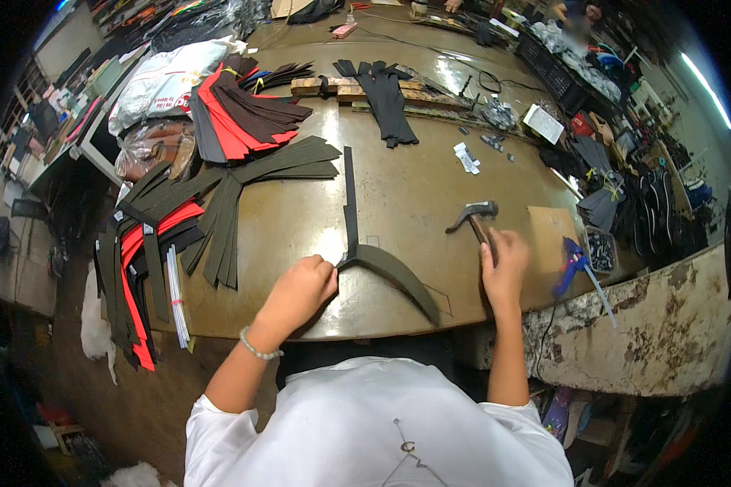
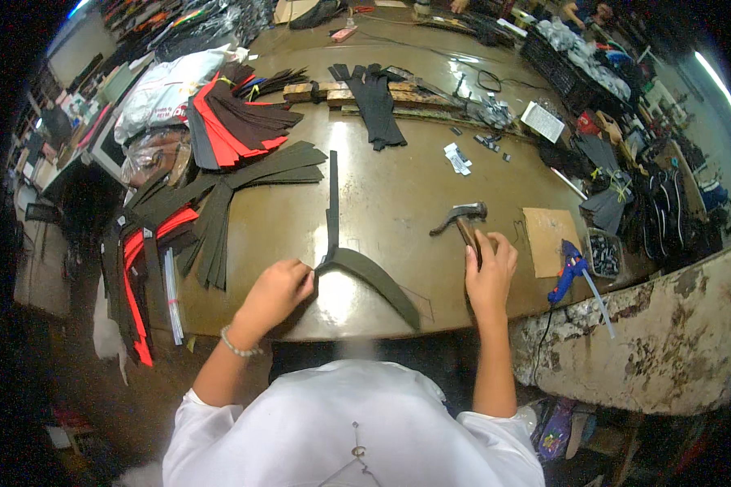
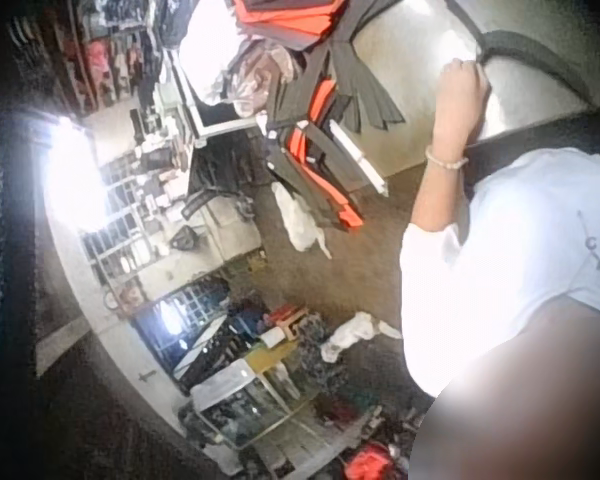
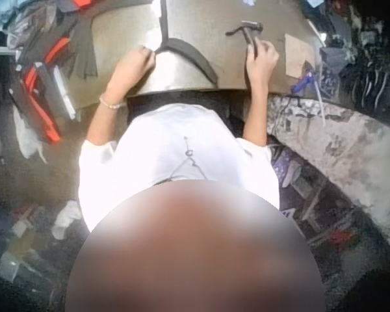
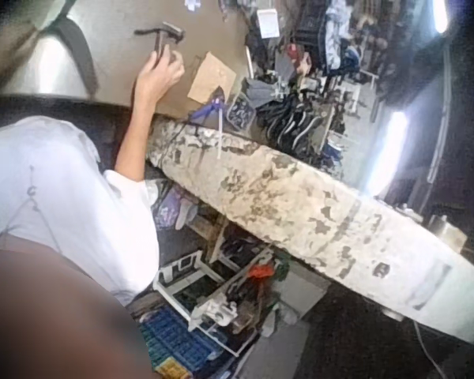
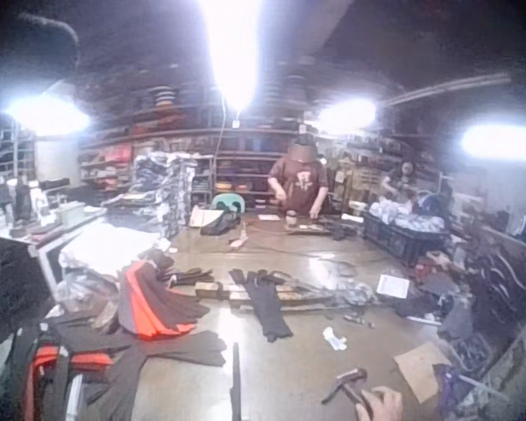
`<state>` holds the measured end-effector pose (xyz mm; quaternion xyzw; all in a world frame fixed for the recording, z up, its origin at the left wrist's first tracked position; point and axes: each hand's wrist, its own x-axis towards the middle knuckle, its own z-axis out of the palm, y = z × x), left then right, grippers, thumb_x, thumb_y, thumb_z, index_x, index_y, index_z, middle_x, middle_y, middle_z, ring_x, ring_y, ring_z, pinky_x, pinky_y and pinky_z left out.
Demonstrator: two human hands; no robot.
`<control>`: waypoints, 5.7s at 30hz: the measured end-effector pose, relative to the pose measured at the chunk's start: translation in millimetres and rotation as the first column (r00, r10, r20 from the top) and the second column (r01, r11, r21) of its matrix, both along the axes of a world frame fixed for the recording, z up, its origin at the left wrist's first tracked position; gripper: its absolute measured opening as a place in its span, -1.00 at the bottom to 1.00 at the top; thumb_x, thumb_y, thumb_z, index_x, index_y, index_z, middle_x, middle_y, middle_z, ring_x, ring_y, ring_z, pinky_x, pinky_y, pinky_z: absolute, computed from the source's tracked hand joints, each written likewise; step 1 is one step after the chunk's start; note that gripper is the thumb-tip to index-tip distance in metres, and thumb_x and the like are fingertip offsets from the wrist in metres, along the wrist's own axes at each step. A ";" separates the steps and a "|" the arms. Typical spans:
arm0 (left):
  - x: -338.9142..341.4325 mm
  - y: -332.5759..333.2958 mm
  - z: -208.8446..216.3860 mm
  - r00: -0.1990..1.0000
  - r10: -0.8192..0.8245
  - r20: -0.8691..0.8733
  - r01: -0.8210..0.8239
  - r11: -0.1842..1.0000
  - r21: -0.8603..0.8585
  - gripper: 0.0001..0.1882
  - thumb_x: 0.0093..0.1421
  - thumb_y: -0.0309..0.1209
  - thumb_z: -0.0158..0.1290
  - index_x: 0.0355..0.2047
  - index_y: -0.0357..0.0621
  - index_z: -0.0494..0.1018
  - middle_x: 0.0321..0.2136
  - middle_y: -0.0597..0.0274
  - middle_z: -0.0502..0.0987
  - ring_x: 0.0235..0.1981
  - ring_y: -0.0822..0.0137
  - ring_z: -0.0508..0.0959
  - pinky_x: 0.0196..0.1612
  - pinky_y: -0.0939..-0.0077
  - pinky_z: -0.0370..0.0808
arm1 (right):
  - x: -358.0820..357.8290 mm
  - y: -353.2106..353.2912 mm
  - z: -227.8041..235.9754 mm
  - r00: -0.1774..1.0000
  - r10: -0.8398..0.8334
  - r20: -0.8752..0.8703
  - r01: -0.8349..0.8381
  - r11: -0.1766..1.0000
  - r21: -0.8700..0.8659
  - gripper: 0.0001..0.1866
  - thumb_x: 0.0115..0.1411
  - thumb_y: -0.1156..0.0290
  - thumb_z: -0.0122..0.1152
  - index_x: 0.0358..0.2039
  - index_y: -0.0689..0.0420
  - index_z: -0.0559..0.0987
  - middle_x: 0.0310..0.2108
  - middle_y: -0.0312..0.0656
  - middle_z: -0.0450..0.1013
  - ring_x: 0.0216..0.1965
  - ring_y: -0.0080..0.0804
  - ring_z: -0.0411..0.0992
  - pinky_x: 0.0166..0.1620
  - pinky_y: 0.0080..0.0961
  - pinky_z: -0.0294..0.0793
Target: The person assembles a strap by applying hot glue to black fabric strips and attaching small white labels. They repeatedly pick up strips, apply glue, press the label, and place the finished piece aside.
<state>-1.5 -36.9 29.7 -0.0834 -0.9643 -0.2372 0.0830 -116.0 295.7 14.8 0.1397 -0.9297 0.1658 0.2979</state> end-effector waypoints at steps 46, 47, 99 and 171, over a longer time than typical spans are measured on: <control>-21.2 39.7 -29.3 0.935 0.354 -0.022 -0.314 0.855 0.413 -0.86 0.06 -0.53 0.22 -0.37 -0.23 0.50 -0.49 0.11 0.47 -0.47 0.24 0.52 -0.37 0.41 0.48 | 41.3 -151.9 -24.6 0.740 0.647 0.184 -0.634 0.762 -0.132 -0.65 0.02 0.59 0.15 -0.12 0.30 0.53 -0.21 -0.10 0.40 -0.13 -0.15 0.43 -0.12 -0.39 0.54; -21.6 39.3 -30.2 0.932 0.359 -0.044 -0.307 0.850 0.428 -0.86 0.07 -0.53 0.22 -0.38 -0.24 0.48 -0.49 0.12 0.48 -0.50 0.28 0.51 -0.40 0.43 0.47 | 46.5 -148.6 -25.0 0.740 0.653 0.164 -0.650 0.756 -0.076 -0.66 0.01 0.59 0.15 -0.13 0.32 0.52 -0.24 -0.11 0.40 -0.13 -0.16 0.43 -0.13 -0.40 0.55; 9.0 38.5 -38.3 0.968 0.190 -0.164 -0.101 0.893 0.439 -0.62 0.12 -0.63 0.00 -0.01 -0.22 0.41 -0.24 0.03 0.48 -0.23 0.11 0.47 -0.10 0.30 0.44 | 4.3 -87.5 40.7 0.630 0.491 0.601 -0.397 0.869 -0.294 -0.36 0.21 0.09 0.21 0.06 0.38 0.31 -0.52 0.22 0.51 -0.47 0.26 0.49 -0.39 0.03 0.45; -15.9 30.3 17.7 0.954 0.104 0.282 -0.299 0.253 0.920 -0.82 0.20 -0.44 0.21 -0.24 -0.31 0.58 -0.40 0.20 0.63 -0.40 0.50 0.58 -0.35 0.65 0.48 | 6.4 -110.1 50.5 0.144 0.943 0.301 -0.025 0.307 -0.951 -0.70 0.27 0.29 0.26 -0.11 0.25 0.55 -0.26 -0.32 0.53 -0.25 -0.65 0.43 -0.17 -0.66 0.44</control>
